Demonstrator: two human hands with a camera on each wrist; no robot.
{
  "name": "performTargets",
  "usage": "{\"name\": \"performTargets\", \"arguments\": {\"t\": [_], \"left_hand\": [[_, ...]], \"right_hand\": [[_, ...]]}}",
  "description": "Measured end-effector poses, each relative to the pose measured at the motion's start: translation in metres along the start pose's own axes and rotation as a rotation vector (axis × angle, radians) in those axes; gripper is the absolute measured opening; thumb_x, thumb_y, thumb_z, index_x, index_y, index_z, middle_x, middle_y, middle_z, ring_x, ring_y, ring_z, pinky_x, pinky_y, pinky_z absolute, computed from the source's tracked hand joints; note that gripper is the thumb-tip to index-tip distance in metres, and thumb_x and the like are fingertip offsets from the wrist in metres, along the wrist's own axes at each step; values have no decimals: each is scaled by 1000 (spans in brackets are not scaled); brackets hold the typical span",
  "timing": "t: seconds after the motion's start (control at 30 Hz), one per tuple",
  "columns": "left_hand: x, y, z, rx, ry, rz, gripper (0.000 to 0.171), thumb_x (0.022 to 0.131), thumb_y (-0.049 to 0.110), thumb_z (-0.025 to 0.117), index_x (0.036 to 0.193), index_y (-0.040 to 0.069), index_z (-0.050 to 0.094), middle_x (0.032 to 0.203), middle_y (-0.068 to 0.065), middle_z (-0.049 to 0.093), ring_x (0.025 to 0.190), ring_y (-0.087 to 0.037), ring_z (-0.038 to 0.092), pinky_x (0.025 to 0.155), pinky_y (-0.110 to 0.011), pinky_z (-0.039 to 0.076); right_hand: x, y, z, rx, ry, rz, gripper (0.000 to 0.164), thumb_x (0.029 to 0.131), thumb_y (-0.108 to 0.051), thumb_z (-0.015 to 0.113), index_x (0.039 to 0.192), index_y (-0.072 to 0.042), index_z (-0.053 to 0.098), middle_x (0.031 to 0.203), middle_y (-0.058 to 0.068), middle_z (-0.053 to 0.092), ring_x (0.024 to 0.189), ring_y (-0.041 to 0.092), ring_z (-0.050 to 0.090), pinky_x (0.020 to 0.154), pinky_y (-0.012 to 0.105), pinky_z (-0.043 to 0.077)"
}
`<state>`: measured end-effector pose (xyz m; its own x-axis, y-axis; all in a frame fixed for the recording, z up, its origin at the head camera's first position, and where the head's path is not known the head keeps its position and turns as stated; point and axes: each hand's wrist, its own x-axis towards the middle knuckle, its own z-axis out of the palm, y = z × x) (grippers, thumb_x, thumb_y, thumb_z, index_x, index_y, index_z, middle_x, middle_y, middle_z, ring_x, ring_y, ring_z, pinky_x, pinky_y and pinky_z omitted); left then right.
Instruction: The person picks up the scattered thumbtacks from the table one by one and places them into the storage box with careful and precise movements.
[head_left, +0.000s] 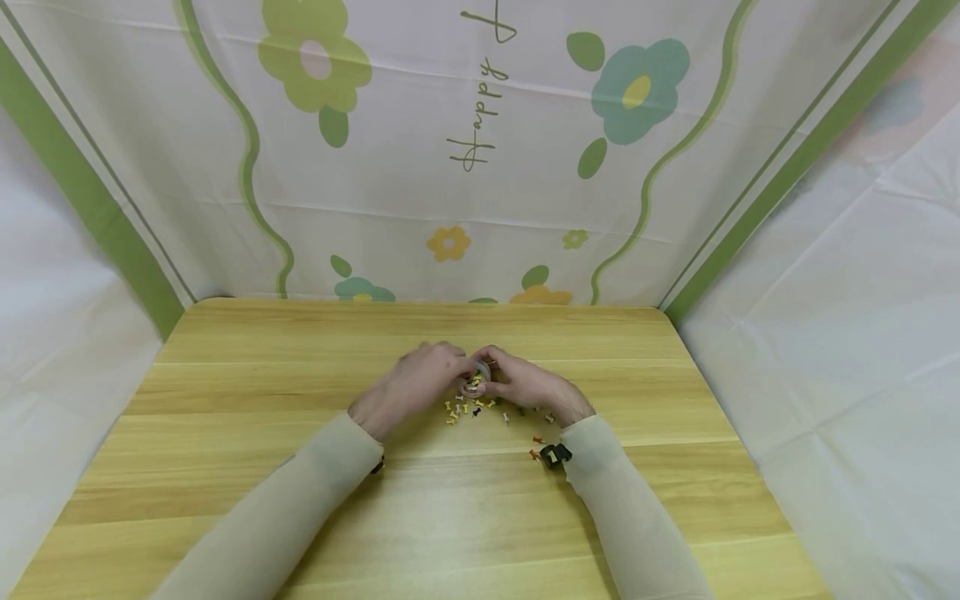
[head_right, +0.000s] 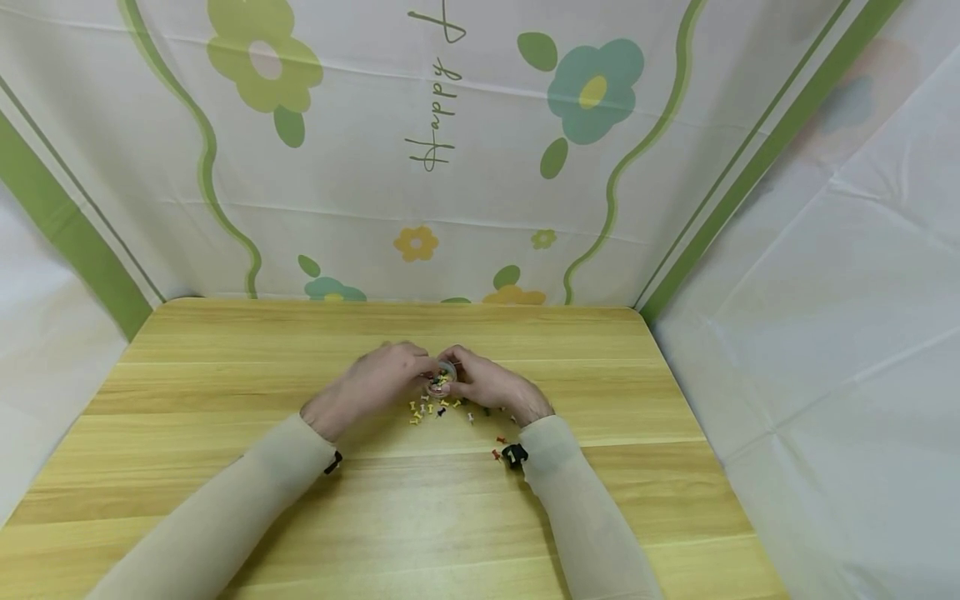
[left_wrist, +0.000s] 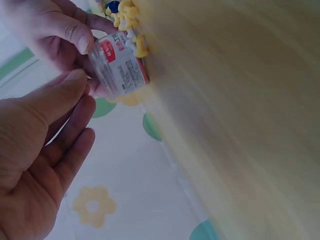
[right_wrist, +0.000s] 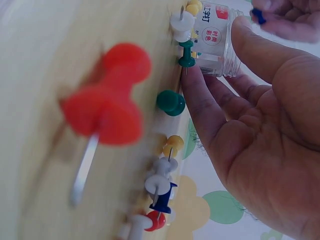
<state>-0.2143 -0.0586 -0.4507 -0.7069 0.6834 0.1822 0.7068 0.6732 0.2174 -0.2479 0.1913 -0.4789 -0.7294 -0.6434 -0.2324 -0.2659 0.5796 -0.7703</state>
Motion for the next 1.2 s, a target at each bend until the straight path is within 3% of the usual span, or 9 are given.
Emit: {"name": "performTargets", "arguments": {"t": [0.33,0.47,0.67,0.83,0.97,1.1,1.2], "left_hand": [[11,-1,11,-5,17,-41,15,111,9,81,122,15,89,108,-2,87,95,-18,81,84,-36,71],[11,-2,12,-18,17,-39,16,110,9,81,123,16,89,112,-3,88,100,-20,83,89,-39,73],[7,-3,9,-20,6,-40,11,109,11,83,119,14,88,105,-4,87,94,-19,81,84,-37,72],[0,-6,4,28,-17,-21,20,108,8,84,126,15,88,106,-5,87,97,-23,84,86,-40,73],[-5,-7,3,78,-40,10,15,107,15,86,122,15,86,103,-5,86,94,-23,82,83,-41,72],[-11,-7,4,81,-95,20,5,107,13,86,112,14,87,103,-3,87,90,-18,78,81,-33,70],[-14,-6,7,74,-136,29,10,106,7,85,112,14,89,108,-3,88,90,-15,76,80,-28,68]], "right_hand": [[-1,-2,0,18,-6,-11,49,122,-17,66,167,-9,49,168,18,62,157,35,62,132,57,54],[-1,-2,0,20,-4,-12,49,122,-18,66,167,-8,49,167,18,62,158,35,62,132,57,54],[-1,-1,0,10,6,-1,49,120,-22,69,165,-10,51,167,16,64,160,36,61,136,58,51],[-1,-2,0,-24,6,1,50,120,-23,70,165,-12,52,168,16,64,161,38,61,136,59,50],[-2,-2,0,-32,5,8,49,121,-24,69,165,-11,52,168,17,65,162,39,60,137,59,49],[-1,-2,0,-37,8,13,49,121,-22,68,166,-9,51,171,19,62,166,40,57,139,60,47],[-2,-3,0,-36,7,16,50,121,-20,68,166,-9,50,172,20,61,167,41,55,139,59,46]]}}
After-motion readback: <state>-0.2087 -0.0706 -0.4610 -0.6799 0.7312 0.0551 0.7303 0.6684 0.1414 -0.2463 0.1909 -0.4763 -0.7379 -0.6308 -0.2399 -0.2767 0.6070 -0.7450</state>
